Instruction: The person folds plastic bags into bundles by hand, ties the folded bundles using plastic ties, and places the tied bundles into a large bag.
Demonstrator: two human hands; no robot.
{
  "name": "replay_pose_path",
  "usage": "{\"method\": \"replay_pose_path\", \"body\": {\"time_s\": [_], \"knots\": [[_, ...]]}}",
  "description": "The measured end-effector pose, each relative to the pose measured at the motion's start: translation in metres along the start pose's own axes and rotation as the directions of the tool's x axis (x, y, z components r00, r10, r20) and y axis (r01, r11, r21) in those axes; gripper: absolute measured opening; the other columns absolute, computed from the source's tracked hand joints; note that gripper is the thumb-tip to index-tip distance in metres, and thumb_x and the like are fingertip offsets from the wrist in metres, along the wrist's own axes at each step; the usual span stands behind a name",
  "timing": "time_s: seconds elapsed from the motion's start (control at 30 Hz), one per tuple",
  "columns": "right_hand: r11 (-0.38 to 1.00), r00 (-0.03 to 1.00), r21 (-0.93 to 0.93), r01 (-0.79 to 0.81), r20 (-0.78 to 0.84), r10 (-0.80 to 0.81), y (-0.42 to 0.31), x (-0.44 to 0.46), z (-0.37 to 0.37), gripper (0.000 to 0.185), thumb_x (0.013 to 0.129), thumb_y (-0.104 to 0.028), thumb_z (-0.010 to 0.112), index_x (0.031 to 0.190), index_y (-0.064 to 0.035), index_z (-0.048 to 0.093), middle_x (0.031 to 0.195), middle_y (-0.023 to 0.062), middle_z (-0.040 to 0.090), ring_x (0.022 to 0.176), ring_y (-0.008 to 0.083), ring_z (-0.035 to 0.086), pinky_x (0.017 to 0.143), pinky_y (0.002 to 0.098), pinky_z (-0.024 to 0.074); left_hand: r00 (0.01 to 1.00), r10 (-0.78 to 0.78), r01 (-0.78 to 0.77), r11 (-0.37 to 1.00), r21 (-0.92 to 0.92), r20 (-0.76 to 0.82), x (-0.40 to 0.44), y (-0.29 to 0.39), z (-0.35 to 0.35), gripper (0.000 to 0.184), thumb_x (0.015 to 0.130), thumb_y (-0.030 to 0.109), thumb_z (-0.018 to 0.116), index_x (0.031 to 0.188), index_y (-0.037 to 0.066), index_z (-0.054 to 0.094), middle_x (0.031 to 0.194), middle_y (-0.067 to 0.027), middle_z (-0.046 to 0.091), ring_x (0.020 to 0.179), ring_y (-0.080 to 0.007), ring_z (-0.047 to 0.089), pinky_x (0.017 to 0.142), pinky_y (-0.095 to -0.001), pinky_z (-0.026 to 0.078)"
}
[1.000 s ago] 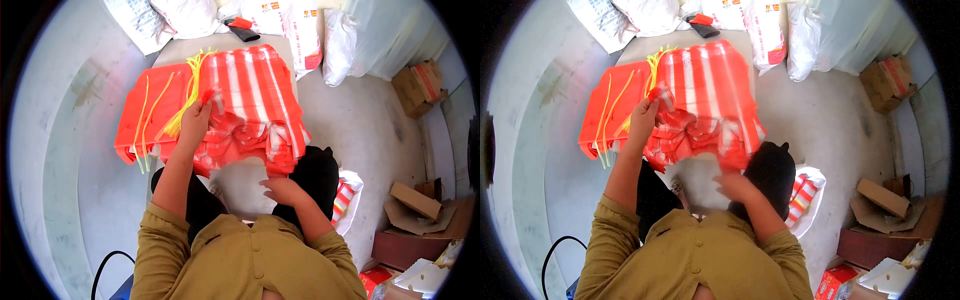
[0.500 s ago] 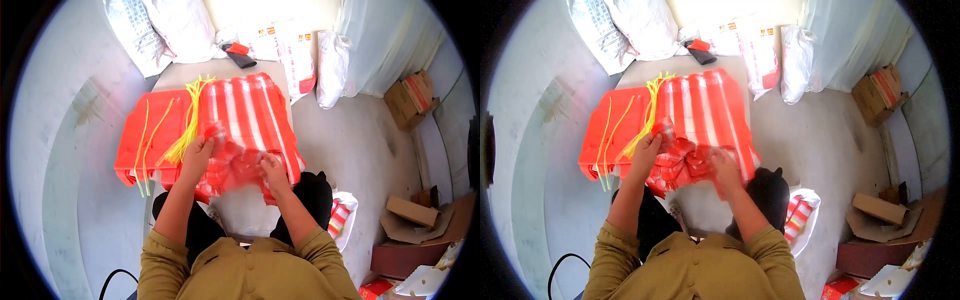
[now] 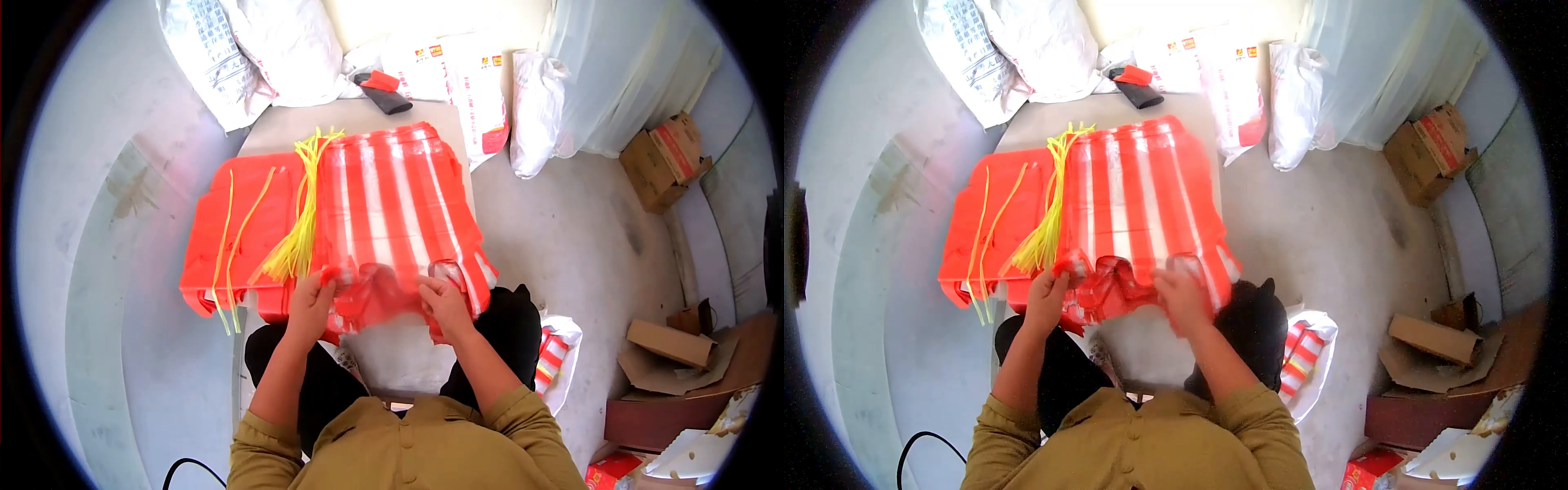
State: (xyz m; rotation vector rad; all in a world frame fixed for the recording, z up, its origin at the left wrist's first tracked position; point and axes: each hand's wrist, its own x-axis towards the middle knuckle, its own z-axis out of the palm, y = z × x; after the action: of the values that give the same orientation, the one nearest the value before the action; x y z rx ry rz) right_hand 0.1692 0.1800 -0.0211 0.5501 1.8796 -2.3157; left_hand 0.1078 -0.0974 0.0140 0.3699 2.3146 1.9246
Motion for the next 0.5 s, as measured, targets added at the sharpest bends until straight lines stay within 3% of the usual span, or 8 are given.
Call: {"method": "replay_pose_path", "body": {"time_s": [0.1,0.2,0.23,0.33,0.43,0.5], "knots": [[0.981,0.996,-0.178,0.082,0.046,-0.075,0.011,-0.006,-0.001,0.039,0.103,-0.018,0.064,0.136,0.0015,0.065,0.079,-0.0042,0.057,0.065,0.0049,0.049,0.055,0.0232,0.0407,0.999,0.029,-0.029,1.000,0.001,0.019,-0.022,-0.007,0.004,0.020,0.106,0.003,0.053,0.118,-0.003,0.068,0.105,-0.0080,0.072,0.096,-0.0163,0.068,0.085,-0.0298,0.053],[0.969,0.996,-0.234,0.075,0.062,-0.062,0.005,-0.019,-0.001,0.033,0.099,-0.014,0.066,0.127,0.0033,0.069,0.087,0.0028,0.066,0.076,0.0098,0.060,0.067,0.0270,0.0491,0.997,0.012,-0.018,0.997,0.080,0.078,-0.033,-0.016,0.004,0.019,0.104,0.001,0.055,0.117,-0.002,0.068,0.101,-0.0089,0.071,0.095,-0.0179,0.069,0.085,-0.0296,0.053],[0.964,0.994,-0.247,0.100,0.075,-0.084,0.007,-0.018,-0.001,0.034,0.099,-0.014,0.066,0.128,0.0034,0.069,0.090,0.0033,0.067,0.077,0.0101,0.060,0.069,0.0273,0.0499,0.990,0.121,-0.129,0.983,0.129,0.066,-0.032,-0.016,0.008,0.017,0.101,-0.001,0.058,0.114,-0.002,0.069,0.096,-0.0102,0.069,0.091,-0.0198,0.068,0.082,-0.0305,0.053],[0.956,0.986,-0.253,0.151,0.110,-0.127,0.023,-0.013,-0.009,0.035,0.099,-0.013,0.066,0.131,0.0035,0.067,0.098,0.0051,0.069,0.082,0.0108,0.062,0.073,0.0280,0.0516,0.986,0.124,-0.145,0.967,0.210,0.109,-0.027,-0.003,0.009,0.015,0.104,0.004,0.059,0.114,-0.001,0.070,0.097,-0.0082,0.072,0.088,-0.0189,0.068,0.079,-0.0330,0.054],[0.967,0.984,-0.212,0.145,0.134,-0.118,0.032,-0.011,-0.014,0.037,0.101,-0.013,0.066,0.134,0.0033,0.065,0.107,0.0068,0.070,0.086,0.0116,0.063,0.076,0.0280,0.0527,0.993,0.084,-0.108,0.925,0.365,0.080,-0.013,0.014,0.015,0.013,0.098,0.005,0.066,0.110,0.001,0.071,0.093,-0.0134,0.071,0.087,-0.0259,0.069,0.077,-0.0354,0.053],[0.969,0.986,-0.206,0.138,0.123,-0.115,0.032,-0.014,-0.013,0.037,0.102,-0.014,0.066,0.135,0.0035,0.064,0.111,0.0071,0.070,0.089,0.0120,0.064,0.078,0.0282,0.0537,0.986,0.120,-0.162,0.855,0.493,0.116,0.002,0.025,0.022,0.014,0.094,0.006,0.069,0.108,0.002,0.071,0.093,-0.0160,0.070,0.087,-0.0311,0.069,0.076,-0.0371,0.053]]}}
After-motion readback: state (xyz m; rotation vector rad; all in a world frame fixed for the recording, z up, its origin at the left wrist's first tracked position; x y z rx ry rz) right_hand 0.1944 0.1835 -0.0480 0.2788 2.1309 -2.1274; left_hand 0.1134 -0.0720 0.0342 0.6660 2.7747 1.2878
